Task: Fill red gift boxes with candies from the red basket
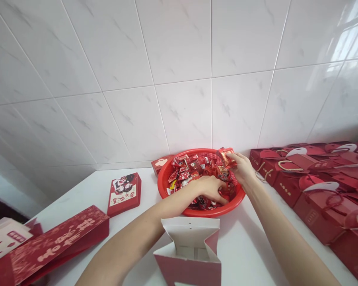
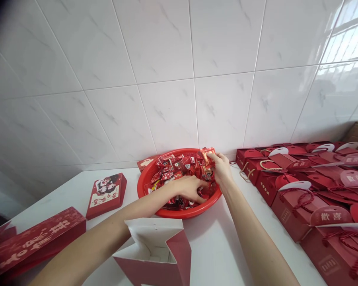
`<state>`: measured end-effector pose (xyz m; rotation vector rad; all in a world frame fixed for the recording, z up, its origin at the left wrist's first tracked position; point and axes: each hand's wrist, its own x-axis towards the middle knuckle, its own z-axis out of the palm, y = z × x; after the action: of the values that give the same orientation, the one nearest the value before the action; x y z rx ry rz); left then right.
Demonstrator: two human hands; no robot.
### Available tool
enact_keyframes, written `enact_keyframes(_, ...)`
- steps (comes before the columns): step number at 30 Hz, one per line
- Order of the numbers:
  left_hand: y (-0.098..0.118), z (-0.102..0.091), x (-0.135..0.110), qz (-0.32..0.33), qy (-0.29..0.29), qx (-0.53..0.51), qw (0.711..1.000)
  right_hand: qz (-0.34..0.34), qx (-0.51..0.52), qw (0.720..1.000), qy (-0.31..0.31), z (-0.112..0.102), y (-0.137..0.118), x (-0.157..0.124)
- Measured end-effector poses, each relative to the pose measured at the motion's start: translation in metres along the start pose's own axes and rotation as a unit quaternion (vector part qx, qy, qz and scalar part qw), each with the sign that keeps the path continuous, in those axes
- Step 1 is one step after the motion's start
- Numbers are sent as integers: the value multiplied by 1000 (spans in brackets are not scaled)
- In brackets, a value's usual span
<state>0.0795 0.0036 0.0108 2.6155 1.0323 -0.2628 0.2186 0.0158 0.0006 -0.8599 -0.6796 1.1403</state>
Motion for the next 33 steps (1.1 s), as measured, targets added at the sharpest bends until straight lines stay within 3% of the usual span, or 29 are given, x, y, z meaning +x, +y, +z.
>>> enact_keyframes(6,10,-4,4,4,-74,9,997,23,3,1000,7,2,-4,-4)
enact_keyframes(11,14,-3,6,14,-40,68,997,26,-3,1000,3,4,-8,-9)
enact_keyframes(18,12,-3,-1,25,-16,48,998,28,-3,1000,1,5,-8,-9)
enact_keyframes(21,10,-3,-3,27,55,33,998,21,-5,1000,-1,3,-7,-7)
enact_keyframes(23,6,-4,-3,31,151,8,988,13,-5,1000,-2,2,-6,-6)
enact_keyframes(27,-10,-8,-4,11,342,-102,934,1,-14,1000,-19,-1,-6,-4)
enact_keyframes(33,-29,-19,-11,-80,467,-254,843,13,-13,1000,-20,-2,-3,0)
